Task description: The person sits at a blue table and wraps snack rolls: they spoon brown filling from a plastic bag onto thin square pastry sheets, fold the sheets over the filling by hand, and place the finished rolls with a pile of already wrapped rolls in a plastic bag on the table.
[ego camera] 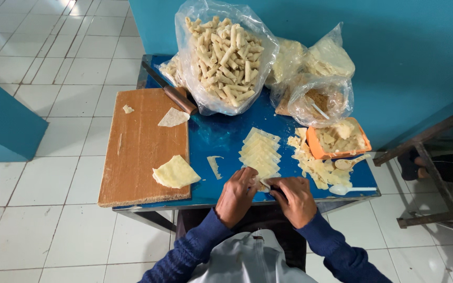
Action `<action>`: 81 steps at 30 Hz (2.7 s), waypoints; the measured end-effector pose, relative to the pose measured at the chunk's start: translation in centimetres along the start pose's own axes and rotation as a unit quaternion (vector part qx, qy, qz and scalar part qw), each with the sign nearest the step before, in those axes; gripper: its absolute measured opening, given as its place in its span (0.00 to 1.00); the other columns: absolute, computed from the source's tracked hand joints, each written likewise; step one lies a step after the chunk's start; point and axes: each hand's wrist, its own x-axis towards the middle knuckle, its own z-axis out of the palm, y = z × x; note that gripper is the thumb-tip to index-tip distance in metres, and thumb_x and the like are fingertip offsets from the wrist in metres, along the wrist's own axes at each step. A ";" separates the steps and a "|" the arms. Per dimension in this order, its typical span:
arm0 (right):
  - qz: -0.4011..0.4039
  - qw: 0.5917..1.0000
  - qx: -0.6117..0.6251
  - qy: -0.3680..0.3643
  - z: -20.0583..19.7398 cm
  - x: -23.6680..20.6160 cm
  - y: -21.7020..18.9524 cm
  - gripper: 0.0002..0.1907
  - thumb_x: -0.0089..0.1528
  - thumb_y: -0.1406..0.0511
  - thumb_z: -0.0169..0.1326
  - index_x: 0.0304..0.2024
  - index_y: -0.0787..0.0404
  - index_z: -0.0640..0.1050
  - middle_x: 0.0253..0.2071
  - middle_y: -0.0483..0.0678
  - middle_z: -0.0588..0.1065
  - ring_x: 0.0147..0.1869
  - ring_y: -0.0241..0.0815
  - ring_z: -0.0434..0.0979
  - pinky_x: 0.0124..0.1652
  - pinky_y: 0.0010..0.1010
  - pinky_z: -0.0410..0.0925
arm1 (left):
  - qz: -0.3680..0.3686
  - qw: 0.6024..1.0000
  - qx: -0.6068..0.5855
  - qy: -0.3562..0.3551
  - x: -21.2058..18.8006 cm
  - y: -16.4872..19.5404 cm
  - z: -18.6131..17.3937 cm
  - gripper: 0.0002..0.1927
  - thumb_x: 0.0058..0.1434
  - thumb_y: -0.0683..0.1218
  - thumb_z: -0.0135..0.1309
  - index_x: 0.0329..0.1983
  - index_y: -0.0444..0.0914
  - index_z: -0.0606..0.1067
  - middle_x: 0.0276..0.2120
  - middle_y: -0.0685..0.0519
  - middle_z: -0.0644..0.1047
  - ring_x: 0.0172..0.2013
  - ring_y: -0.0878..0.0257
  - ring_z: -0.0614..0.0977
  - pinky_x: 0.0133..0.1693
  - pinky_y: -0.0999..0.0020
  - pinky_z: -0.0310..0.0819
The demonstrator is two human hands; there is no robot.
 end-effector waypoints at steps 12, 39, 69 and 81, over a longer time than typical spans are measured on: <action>0.104 0.992 0.064 -0.034 1.7 1.8 2.6 0.02 0.63 0.67 0.58 0.39 0.56 0.79 0.36 0.44 0.81 0.39 0.47 0.81 0.42 0.37 0.66 | 0.075 0.992 0.080 -0.055 0.7 -0.7 -0.2 0.12 0.55 0.38 0.61 0.41 0.32 0.75 0.41 0.47 0.73 0.46 0.48 0.75 0.46 0.57 0.72; -0.052 0.998 -0.016 0.013 1.5 2.5 1.8 0.07 0.58 0.63 0.63 0.36 0.57 0.80 0.37 0.40 0.79 0.43 0.43 0.75 0.46 0.40 0.62 | 0.085 0.991 0.020 -0.100 2.8 -3.0 0.1 0.05 0.59 0.36 0.57 0.37 0.33 0.74 0.43 0.45 0.70 0.48 0.46 0.77 0.47 0.55 0.73; -0.022 0.964 -0.265 0.029 2.0 1.0 -0.1 0.17 0.60 0.66 0.55 0.51 0.46 0.82 0.59 0.39 0.69 0.57 0.44 0.67 0.51 0.53 0.57 | 0.068 0.981 0.184 0.009 -0.5 0.1 -1.1 0.13 0.62 0.41 0.56 0.49 0.35 0.74 0.47 0.47 0.71 0.50 0.50 0.72 0.48 0.57 0.66; 0.022 0.935 -0.332 -0.120 5.0 4.4 3.9 0.46 0.52 0.77 0.51 0.70 0.38 0.66 0.71 0.42 0.57 0.61 0.50 0.62 0.51 0.56 0.58 | 0.135 0.964 0.228 -0.023 -1.9 -0.5 0.1 0.21 0.63 0.45 0.55 0.57 0.32 0.72 0.61 0.45 0.71 0.64 0.51 0.69 0.60 0.53 0.62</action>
